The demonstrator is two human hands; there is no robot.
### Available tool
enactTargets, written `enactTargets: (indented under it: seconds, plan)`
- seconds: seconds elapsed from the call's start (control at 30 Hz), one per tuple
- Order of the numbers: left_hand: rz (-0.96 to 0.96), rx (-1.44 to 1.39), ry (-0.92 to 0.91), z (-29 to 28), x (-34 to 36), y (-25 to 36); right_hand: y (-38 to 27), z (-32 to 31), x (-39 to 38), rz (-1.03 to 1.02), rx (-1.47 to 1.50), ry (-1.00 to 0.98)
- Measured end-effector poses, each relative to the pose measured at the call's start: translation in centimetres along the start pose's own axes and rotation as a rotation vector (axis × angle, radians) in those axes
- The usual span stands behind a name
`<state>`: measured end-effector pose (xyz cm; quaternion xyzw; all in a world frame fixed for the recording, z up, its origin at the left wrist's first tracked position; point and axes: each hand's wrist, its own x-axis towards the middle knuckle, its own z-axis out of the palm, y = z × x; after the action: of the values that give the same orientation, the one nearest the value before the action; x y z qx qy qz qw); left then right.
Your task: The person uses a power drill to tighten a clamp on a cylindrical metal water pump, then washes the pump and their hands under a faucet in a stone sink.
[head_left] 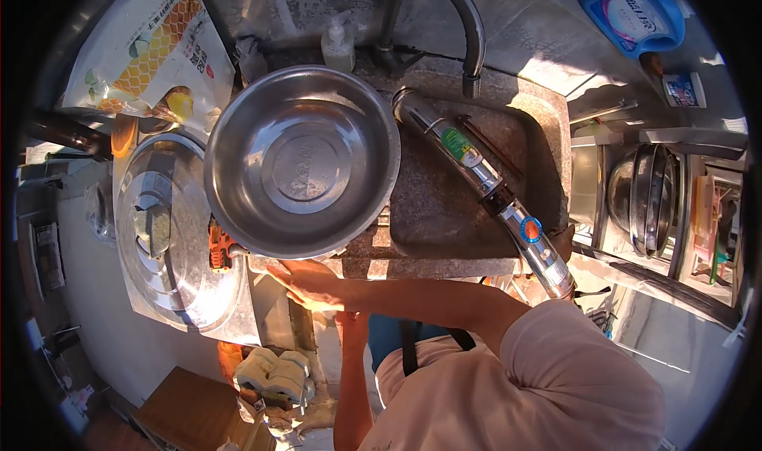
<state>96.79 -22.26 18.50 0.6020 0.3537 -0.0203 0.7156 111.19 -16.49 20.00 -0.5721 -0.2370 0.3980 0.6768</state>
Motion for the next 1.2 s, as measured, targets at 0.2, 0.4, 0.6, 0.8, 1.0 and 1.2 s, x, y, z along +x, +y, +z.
enactTargets:
  seconds: [0.2,0.4,0.6,0.8,1.0,1.2]
  plan:
    - [0.242,0.38,-0.309,9.6,5.5,8.0,-10.7,-20.3,-13.7,0.331,-0.201,0.372]
    - [0.824,0.805,-0.367,16.5,10.3,5.9,-4.9,-44.3,-20.5,0.365,-0.412,1.054]
    - [0.587,0.96,-0.399,18.5,10.3,3.6,4.7,-54.4,-25.0,0.728,-0.895,0.902]
    - [0.756,1.106,-0.436,20.0,9.9,4.4,6.9,-55.3,-24.3,0.866,-1.438,0.858]
    - [0.742,1.112,-0.417,20.7,10.1,4.4,5.1,-57.6,-27.1,0.539,-1.311,0.543]
    - [0.682,1.127,-0.365,19.6,9.3,4.8,-10.2,-48.3,-23.1,0.534,-0.549,0.729]
